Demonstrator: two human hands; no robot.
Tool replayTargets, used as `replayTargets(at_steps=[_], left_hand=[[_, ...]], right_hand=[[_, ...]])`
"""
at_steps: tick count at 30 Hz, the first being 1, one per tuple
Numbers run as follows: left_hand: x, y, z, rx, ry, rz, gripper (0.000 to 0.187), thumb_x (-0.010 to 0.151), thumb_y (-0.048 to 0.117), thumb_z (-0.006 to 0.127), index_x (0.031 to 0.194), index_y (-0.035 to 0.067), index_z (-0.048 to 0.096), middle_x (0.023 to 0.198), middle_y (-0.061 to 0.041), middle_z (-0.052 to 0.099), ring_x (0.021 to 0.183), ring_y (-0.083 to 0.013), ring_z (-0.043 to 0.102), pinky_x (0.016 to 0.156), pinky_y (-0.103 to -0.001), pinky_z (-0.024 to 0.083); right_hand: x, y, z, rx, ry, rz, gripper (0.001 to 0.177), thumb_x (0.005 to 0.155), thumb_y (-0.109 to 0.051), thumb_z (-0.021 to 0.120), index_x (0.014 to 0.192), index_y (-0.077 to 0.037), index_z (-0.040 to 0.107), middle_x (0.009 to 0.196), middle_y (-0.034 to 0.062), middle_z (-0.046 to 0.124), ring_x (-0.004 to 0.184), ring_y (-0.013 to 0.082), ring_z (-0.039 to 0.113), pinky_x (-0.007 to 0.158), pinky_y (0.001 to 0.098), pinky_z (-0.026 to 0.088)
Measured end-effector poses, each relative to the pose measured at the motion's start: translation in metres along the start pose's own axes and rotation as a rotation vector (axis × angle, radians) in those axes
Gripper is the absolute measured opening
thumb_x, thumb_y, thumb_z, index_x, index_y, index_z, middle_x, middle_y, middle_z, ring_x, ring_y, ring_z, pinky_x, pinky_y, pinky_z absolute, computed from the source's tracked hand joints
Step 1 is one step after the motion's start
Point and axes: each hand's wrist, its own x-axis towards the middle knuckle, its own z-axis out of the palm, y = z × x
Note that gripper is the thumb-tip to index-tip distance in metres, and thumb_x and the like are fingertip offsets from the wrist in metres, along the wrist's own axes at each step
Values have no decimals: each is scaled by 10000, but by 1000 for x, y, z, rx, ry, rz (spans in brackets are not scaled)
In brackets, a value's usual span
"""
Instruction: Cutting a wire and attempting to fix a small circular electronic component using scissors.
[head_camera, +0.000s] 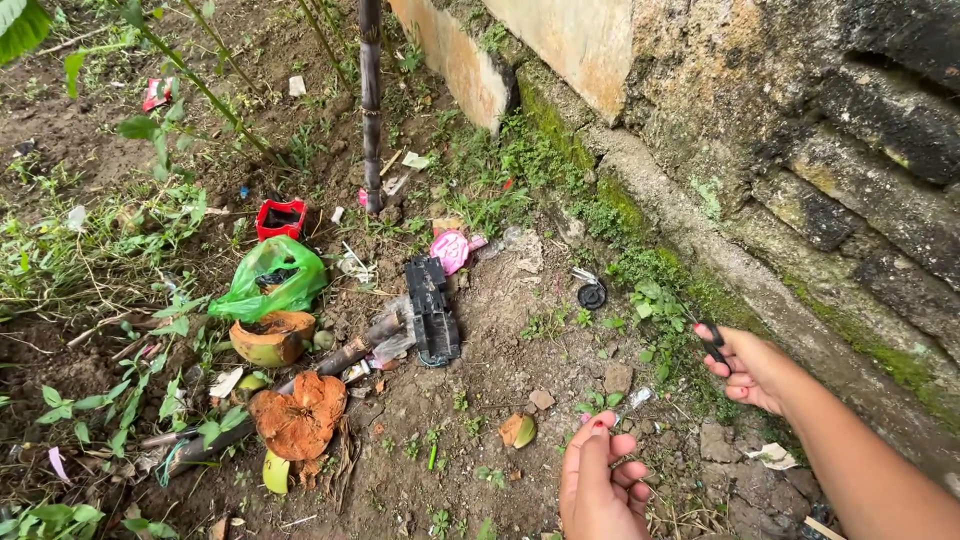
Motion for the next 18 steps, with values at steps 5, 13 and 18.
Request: replayTargets(at_steps=[5,13,18], left_hand=[[1,-2,-3,-63,-12,37,288,933,274,634,1145,114,744,753,-22,684,548,-110,560,498,-260,428],[-24,19,9,-93,68,54,274,922,292,640,1120,126,734,756,-8,666,573,-101,539,533,-254,428],[-47,37,21,-156,85,99,320,936,316,655,1142,83,730,778,-11,641,636,-101,540,586,-247,421]], right_hand=[[11,5,2,29,-37,24,461,874,-504,698,753,-84,553,587,-29,471,393,64,228,407,267,256],[19,8,16,66,-58,5,391,875,-403,761,784,-77,564,599,-8,495,399,66,256,413,267,243],[25,11,13,82,-53,-29,328,905,-334,743,829,-52,592,620,-21,493,414,54,238,418,259,236]])
